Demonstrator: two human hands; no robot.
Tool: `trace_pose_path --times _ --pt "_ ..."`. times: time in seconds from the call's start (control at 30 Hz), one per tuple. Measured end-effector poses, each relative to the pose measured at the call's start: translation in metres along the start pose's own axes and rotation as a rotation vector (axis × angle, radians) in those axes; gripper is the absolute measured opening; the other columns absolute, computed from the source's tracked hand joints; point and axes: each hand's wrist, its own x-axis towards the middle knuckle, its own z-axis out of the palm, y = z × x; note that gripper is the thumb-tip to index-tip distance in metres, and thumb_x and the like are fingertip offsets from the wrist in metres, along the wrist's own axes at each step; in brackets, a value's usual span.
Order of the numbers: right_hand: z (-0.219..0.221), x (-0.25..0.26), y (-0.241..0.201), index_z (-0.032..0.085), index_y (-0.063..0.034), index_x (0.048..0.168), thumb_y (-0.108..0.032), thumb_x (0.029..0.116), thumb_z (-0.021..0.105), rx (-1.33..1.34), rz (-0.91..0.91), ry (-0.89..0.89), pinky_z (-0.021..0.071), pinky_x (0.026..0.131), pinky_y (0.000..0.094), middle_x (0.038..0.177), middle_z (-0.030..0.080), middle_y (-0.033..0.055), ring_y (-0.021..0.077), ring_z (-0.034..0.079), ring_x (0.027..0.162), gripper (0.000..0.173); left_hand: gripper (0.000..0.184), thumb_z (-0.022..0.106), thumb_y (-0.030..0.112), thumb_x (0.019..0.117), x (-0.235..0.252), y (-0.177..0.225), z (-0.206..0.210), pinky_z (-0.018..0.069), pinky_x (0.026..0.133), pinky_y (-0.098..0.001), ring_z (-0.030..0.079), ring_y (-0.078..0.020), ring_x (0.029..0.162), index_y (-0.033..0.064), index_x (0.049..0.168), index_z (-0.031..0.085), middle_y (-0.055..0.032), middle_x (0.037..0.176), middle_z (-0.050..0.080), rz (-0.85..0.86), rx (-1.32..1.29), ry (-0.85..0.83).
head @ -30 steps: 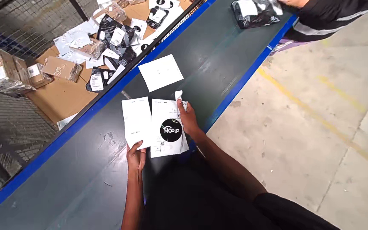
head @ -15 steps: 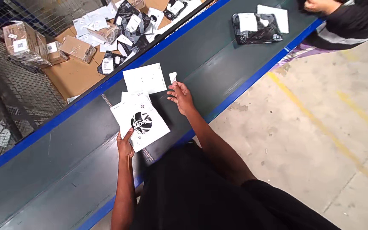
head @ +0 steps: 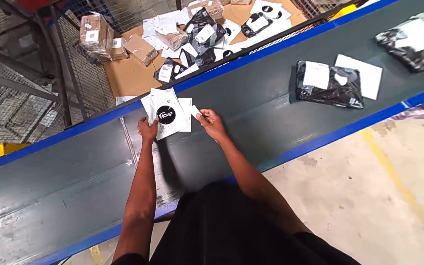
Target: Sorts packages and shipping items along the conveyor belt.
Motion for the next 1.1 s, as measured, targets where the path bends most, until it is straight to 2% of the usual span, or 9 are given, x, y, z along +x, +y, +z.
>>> trace_pose_path --times 0.13,0.27,0.37,0.57,0.7,0.77,0.87,1.03,1.1 --pt "-0.002 -0.009 -0.004 0.061 -0.0019 0.129 -0.033 0.1000 0.069 0.089 0.063 -0.047 0.0649 0.082 0.0415 0.118 0.071 0.0122 0.0242 0.073 0.102 0.043 0.048 0.073 0.037 0.0912 -0.007 -0.005 -0.014 0.0500 0.104 -0.0563 0.065 -0.0344 0.117 0.0005 0.122 0.069 -0.0226 0.121 0.068 -0.044 -0.009 -0.046" --pt "-0.040 -0.039 -0.018 0.053 0.0014 0.135 -0.022 0.1029 0.064 0.288 0.113 -0.037 0.0654 0.080 0.0485 0.113 0.072 0.0171 0.0312 0.074 0.098 0.042 0.060 0.083 0.025 0.0848 -0.030 -0.001 -0.033 0.0468 0.107 -0.0594 0.061 -0.0406 0.122 -0.0059 0.131 0.060 -0.0293 0.127 0.063 -0.092 0.001 -0.090" --pt "-0.078 -0.058 -0.010 0.056 0.0028 0.130 -0.021 0.1026 0.065 0.192 -0.005 0.056 0.0661 0.071 0.0429 0.103 0.073 0.0151 0.0267 0.075 0.087 0.037 0.073 0.086 0.013 0.0798 -0.040 -0.028 -0.044 0.0504 0.105 -0.0527 0.061 -0.0340 0.121 -0.0073 0.139 0.050 -0.0259 0.134 0.059 -0.165 -0.209 -0.103" --pt "-0.197 -0.092 0.022 0.061 0.0025 0.127 -0.028 0.1040 0.061 -0.061 -0.163 0.613 0.0642 0.079 0.0422 0.106 0.074 0.0136 0.0225 0.073 0.092 0.038 0.036 0.067 0.011 0.0955 -0.081 -0.034 -0.060 0.0630 0.086 -0.0398 0.073 -0.0153 0.096 0.0040 0.129 0.057 -0.0047 0.109 0.073 -0.207 -0.725 -0.287" --pt "-0.258 -0.109 0.047 0.039 -0.0076 0.148 -0.052 0.1047 0.052 0.384 0.249 1.011 0.0629 0.079 0.0501 0.132 0.060 0.0201 0.0335 0.070 0.106 0.064 0.040 0.058 0.006 0.0994 -0.122 -0.036 -0.043 0.0622 0.090 -0.0425 0.072 -0.0170 0.103 0.0089 0.137 0.046 -0.0042 0.116 0.071 -0.161 -0.943 -0.257" --pt "-0.245 -0.095 0.047 0.028 -0.0164 0.154 -0.064 0.1012 0.050 0.606 0.376 0.978 0.0632 0.076 0.0553 0.140 0.056 0.0214 0.0394 0.070 0.106 0.074 0.038 0.058 0.005 0.0989 -0.144 -0.039 -0.033 0.0623 0.090 -0.0444 0.073 -0.0189 0.103 0.0103 0.136 0.047 -0.0049 0.116 0.072 -0.153 -1.021 -0.238" --pt "-0.185 -0.012 0.026 0.028 -0.0154 0.156 -0.056 0.1014 0.057 0.646 0.282 0.934 0.0607 0.081 0.0594 0.140 0.053 0.0243 0.0396 0.066 0.109 0.074 0.036 0.057 0.006 0.0994 -0.176 -0.028 -0.015 0.0628 0.089 -0.0432 0.073 -0.0184 0.103 0.0107 0.135 0.049 -0.0050 0.115 0.073 -0.166 -1.050 -0.273" --pt "-0.137 0.135 -0.035 0.041 -0.0103 0.155 -0.027 0.1073 0.055 0.343 -0.040 0.237 0.0578 0.099 0.0488 0.152 0.051 0.0168 0.0304 0.061 0.130 0.053 0.028 0.056 0.006 0.1002 -0.200 -0.007 0.006 0.0637 0.085 -0.0434 0.075 -0.0197 0.099 0.0101 0.128 0.055 -0.0068 0.110 0.075 -0.205 -1.082 -0.256" --pt "-0.134 0.130 -0.064 0.057 -0.0012 0.139 -0.003 0.1008 0.054 0.155 -0.270 0.183 0.0586 0.097 0.0410 0.134 0.065 0.0166 0.0243 0.068 0.116 0.038 0.026 0.054 0.008 0.1011 -0.202 -0.003 0.003 0.0640 0.084 -0.0433 0.075 -0.0198 0.098 0.0100 0.127 0.056 -0.0076 0.109 0.075 -0.201 -1.109 -0.221"
